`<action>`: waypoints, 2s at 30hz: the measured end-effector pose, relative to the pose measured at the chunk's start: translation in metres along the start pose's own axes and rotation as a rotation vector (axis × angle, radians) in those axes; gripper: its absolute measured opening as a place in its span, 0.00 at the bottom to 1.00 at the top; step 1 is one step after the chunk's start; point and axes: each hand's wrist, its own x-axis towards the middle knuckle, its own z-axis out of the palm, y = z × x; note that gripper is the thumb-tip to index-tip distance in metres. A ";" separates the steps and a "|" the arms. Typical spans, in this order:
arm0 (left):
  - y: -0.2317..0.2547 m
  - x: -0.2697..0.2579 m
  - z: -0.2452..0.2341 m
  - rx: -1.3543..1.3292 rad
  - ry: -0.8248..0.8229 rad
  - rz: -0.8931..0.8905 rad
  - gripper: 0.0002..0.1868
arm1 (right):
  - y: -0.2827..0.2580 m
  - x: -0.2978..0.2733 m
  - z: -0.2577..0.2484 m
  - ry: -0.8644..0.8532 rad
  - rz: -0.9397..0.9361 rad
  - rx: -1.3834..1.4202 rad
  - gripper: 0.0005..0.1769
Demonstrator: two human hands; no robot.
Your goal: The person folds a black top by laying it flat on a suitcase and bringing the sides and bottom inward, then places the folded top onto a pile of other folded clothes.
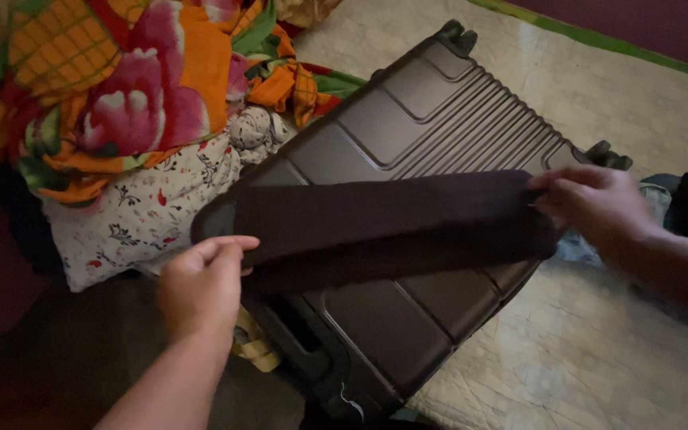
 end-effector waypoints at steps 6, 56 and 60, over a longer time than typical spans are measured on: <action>-0.003 0.004 0.007 0.166 0.009 -0.086 0.09 | 0.012 0.004 0.008 0.119 0.053 -0.024 0.14; 0.123 -0.030 0.119 0.763 -0.350 0.628 0.31 | 0.000 -0.032 0.035 -0.292 0.591 0.433 0.44; 0.107 -0.024 0.133 0.786 -0.382 0.613 0.31 | 0.005 -0.031 0.034 -0.271 0.616 0.480 0.48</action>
